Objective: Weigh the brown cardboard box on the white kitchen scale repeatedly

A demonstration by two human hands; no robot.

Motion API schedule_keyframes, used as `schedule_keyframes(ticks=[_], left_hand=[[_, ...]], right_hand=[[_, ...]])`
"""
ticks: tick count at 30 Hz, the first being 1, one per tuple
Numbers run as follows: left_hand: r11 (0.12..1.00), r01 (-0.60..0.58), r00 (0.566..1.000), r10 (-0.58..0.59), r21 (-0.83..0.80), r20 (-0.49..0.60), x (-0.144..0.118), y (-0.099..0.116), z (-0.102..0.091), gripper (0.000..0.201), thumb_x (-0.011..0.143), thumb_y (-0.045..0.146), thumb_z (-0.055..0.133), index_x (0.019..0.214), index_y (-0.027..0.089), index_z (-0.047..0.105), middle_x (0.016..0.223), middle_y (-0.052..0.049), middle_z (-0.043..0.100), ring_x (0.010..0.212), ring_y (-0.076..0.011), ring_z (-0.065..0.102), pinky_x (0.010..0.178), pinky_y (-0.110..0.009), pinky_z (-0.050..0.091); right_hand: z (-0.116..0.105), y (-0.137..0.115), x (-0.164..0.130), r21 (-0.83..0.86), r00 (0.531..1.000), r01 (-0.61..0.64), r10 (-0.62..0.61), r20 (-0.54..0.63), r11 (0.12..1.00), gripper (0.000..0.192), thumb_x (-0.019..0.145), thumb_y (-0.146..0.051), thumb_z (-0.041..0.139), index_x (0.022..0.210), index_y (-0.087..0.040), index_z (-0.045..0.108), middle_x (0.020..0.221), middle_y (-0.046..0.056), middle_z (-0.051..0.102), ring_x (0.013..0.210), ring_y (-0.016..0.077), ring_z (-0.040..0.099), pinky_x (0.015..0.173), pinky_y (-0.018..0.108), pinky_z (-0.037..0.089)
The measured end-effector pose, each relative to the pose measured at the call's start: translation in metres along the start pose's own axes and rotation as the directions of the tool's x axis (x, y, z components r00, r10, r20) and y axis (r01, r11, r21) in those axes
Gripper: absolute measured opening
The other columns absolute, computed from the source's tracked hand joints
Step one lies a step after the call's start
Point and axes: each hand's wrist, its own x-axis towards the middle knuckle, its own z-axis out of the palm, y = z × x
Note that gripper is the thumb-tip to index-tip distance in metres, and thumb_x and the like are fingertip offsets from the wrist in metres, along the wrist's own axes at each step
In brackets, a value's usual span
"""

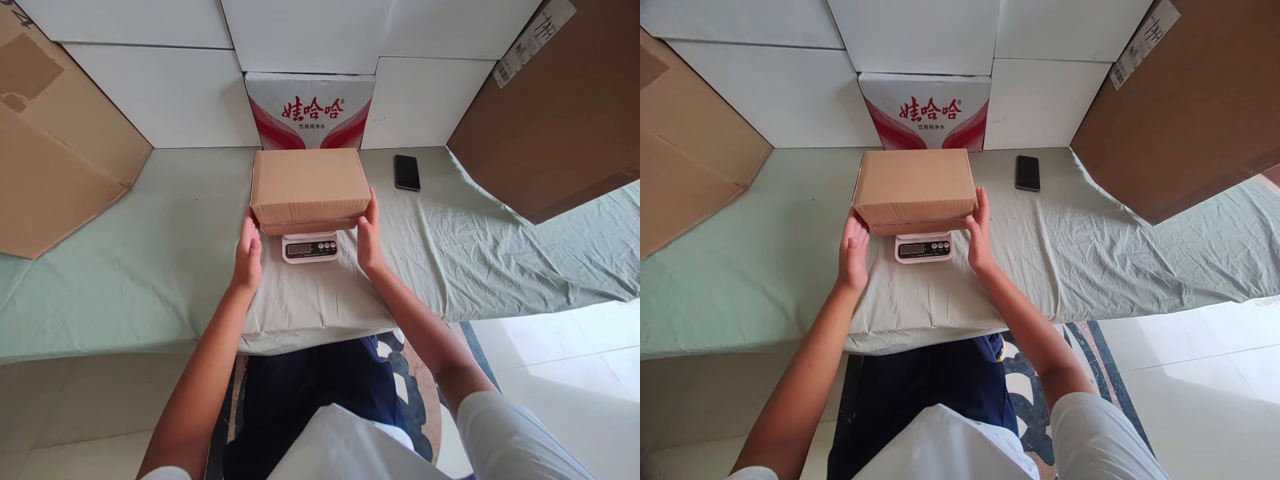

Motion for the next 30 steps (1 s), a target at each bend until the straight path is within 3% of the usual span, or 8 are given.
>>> schedule_keyframes(ticks=[8, 14, 21, 30], left_hand=[[0.998, -0.023, 0.995, 0.029, 0.065, -0.094, -0.003, -0.005, -0.013, 0.076, 0.095, 0.076, 0.036, 0.162, 0.039, 0.035, 0.177, 0.002, 0.025, 0.166, -0.025, 0.016, 0.136, -0.046, 0.018], [0.997, -0.016, 0.996, 0.022, 0.071, -0.091, -0.004, -0.008, -0.014, 0.074, 0.096, 0.074, 0.035, 0.162, 0.04, 0.035, 0.177, 0.002, 0.025, 0.165, -0.0246, 0.017, 0.136, -0.045, 0.019], [0.996, -0.01, 0.997, 0.017, 0.085, -0.079, -0.005, -0.006, -0.013, 0.075, 0.096, 0.076, 0.034, 0.162, 0.04, 0.035, 0.176, 0.002, 0.027, 0.165, -0.0235, 0.018, 0.135, -0.043, 0.021], [1.0, 0.015, 0.997, -0.014, 0.01, -0.079, -0.003, -0.002, -0.006, 0.081, 0.094, 0.076, 0.041, 0.161, 0.033, 0.038, 0.175, -0.003, 0.031, 0.165, -0.0279, 0.021, 0.136, -0.047, 0.02]], right_hand=[[-0.014, 0.007, 0.003, 0.096, 0.996, -0.003, 0.012, -0.09, 0.995, 0.071, 0.09, -0.069, 0.05, 0.155, -0.048, 0.029, 0.176, -0.007, 0.023, 0.166, 0.0275, 0.024, 0.137, 0.06, 0.017], [-0.012, 0.004, 0.0, 0.028, 0.998, -0.028, 0.029, -0.053, 0.999, 0.073, 0.092, -0.07, 0.043, 0.159, -0.046, 0.024, 0.176, -0.004, 0.025, 0.166, 0.0264, 0.024, 0.135, 0.062, 0.021], [-0.012, 0.008, 0.002, 0.003, 0.999, -0.026, 0.026, -0.033, 1.0, 0.072, 0.092, -0.072, 0.04, 0.157, -0.044, 0.029, 0.172, -0.005, 0.033, 0.163, 0.027, 0.031, 0.135, 0.058, 0.027], [-0.006, 0.003, 0.002, 0.012, 0.999, -0.041, 0.041, -0.017, 0.999, 0.069, 0.09, -0.07, 0.044, 0.153, -0.042, 0.039, 0.164, -0.002, 0.046, 0.156, 0.0305, 0.039, 0.131, 0.059, 0.032]])
